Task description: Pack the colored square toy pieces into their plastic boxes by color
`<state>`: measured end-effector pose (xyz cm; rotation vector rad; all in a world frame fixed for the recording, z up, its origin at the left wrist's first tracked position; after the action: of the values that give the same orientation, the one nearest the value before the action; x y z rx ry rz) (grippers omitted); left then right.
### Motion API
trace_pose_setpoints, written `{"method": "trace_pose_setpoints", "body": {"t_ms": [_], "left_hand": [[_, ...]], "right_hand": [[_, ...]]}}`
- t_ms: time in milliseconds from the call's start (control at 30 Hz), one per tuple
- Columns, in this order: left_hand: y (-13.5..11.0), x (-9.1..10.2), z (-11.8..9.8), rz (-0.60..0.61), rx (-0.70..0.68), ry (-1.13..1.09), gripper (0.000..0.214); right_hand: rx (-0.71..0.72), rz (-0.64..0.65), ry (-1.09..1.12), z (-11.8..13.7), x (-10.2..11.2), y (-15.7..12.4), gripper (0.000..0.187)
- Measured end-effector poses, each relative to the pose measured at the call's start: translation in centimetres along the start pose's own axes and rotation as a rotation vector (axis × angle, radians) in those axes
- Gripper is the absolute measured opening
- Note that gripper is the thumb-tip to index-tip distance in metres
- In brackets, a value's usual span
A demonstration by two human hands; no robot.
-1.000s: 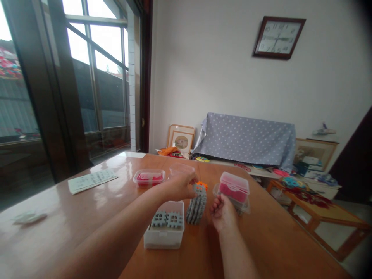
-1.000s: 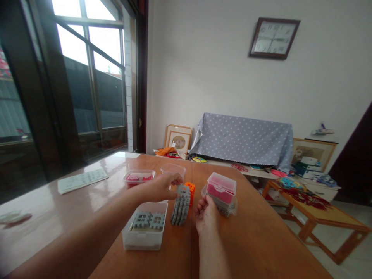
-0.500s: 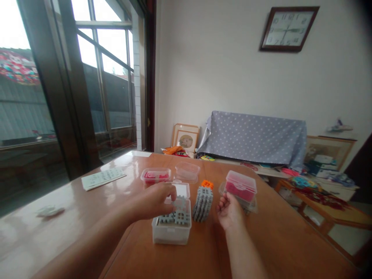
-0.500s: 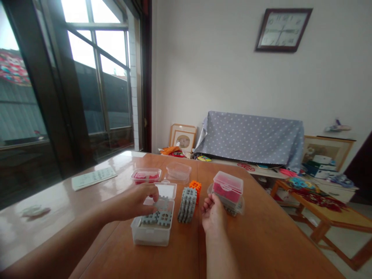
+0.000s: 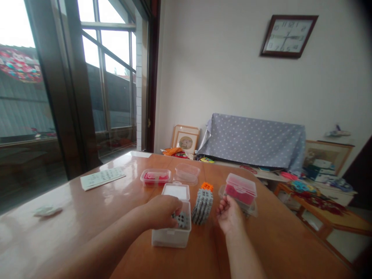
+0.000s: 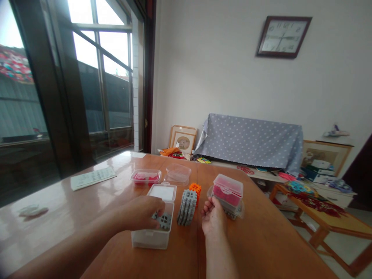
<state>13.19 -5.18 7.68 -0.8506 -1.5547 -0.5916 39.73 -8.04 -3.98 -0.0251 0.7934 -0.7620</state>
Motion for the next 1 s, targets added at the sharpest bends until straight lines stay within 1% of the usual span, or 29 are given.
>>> {"method": "trace_pose_setpoints", "body": {"t_ms": [167,367,500,633,867,933,1000], "left_hand": [[0.4,-0.4,0.1,0.010,-0.012,0.015,0.025],[0.2,-0.4,0.4,0.012,-0.036,-0.017,0.032],[-0.2,0.3,0.6,-0.031,-0.053,-0.062,0.023],[-0.6,1.1,0.3,-0.070,-0.048,-0.066,0.020],[-0.4,0.4,0.0,-0.061,-0.068,-0.058,0.017],[-0.6,0.9,-0.2,-0.079,-0.049,-0.061,0.018],[-0.7,1.8,-0.5,-0.120,-0.030,-0.070,0.017]], "right_hand": [[-0.067,-0.037,0.050,0.1,-0.1,-0.3,0.011],[-0.092,-0.071,0.059,0.1,-0.3,-0.4,0.010],[-0.098,-0.088,0.049,0.1,-0.2,-0.3,0.010],[-0.093,-0.087,0.041,0.0,-0.2,-0.4,0.011],[-0.052,-0.075,0.008,0.0,-0.3,-0.4,0.013],[-0.032,-0.060,-0.007,0.0,-0.2,-0.2,0.014],[0.000,-0.028,-0.027,-0.1,-0.2,-0.2,0.015]]}}
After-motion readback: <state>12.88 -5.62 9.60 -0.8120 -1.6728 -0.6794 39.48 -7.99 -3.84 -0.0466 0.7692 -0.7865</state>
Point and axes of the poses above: each hand's wrist, its own y-axis towards the middle knuckle, its own x-axis out of the back of the hand, z = x × y, the point moved 3 cm from there along y, towards the middle knuckle, and after that the axes turned 5 degrees about -x, right-handed, at the moved point
